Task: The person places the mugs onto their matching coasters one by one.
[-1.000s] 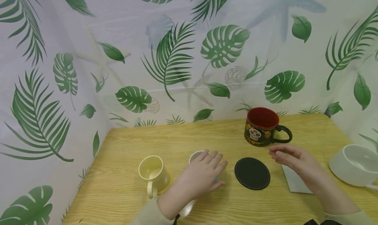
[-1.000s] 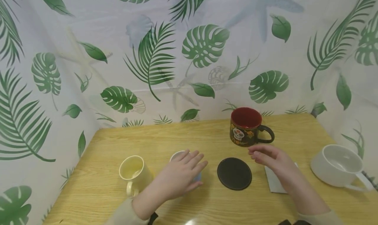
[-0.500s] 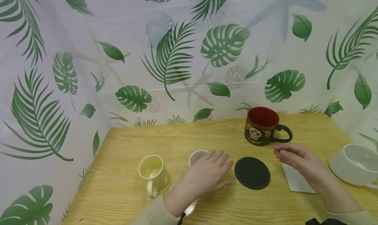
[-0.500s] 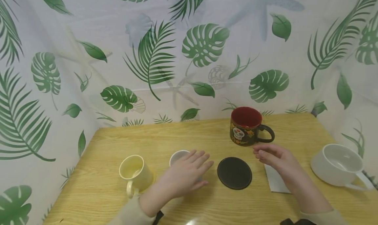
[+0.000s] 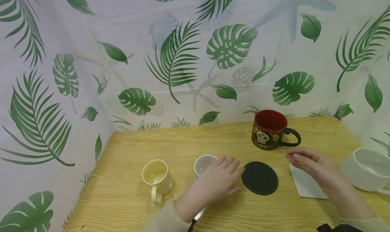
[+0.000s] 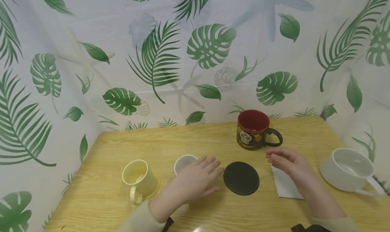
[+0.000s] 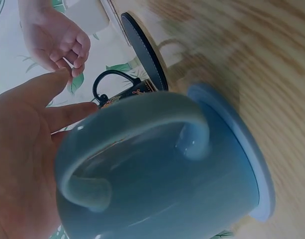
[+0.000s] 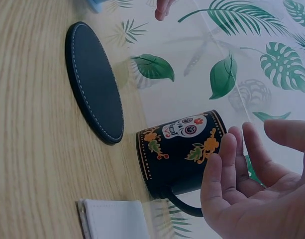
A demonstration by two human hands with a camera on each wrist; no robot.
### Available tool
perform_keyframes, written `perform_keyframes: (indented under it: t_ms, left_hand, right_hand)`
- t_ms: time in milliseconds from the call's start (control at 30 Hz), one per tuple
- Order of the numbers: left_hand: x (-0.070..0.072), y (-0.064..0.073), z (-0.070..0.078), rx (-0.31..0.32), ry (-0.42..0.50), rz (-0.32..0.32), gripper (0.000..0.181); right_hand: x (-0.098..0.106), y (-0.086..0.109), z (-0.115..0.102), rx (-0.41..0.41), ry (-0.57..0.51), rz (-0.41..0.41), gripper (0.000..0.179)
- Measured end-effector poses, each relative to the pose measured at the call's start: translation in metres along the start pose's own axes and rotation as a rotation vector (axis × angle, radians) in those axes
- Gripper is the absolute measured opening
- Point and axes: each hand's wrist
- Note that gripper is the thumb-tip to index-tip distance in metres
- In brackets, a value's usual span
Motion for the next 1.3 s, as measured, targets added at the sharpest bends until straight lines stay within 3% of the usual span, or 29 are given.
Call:
perform_keyframes:
  t_ms: [400, 867, 1167, 1300]
  left_hand:
    - [-0.001, -0.008, 0.007, 0.008, -0.014, -0.040, 0.062]
    - [-0.002, -0.015, 0.020, -0.007, -0.057, 0.005, 0.058]
    - [-0.003, -0.022, 0.028, 0.027, -0.068, -0.060, 0.062]
    - [-0.006, -0.026, 0.030, 0.051, -0.074, -0.100, 0.065]
  right_hand:
    - [0.008, -0.002, 0.005, 0.008, -0.053, 0.012, 0.041]
    - [0.015, 0.000, 0.001, -0.015, -0.050, 0.047, 0.042]
    - [0.026, 0.000, 0.004, 0.054, -0.137, 0.030, 0.045]
    - [0.027, -0.001, 0.003, 0.049, -0.150, 0.046, 0.045]
Point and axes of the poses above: each hand's wrist, its own y-axis away from the middle knuckle, its own x-axis out of the back of the hand, z = x × y, and after that the axes turned 4 degrees about z, right-handed
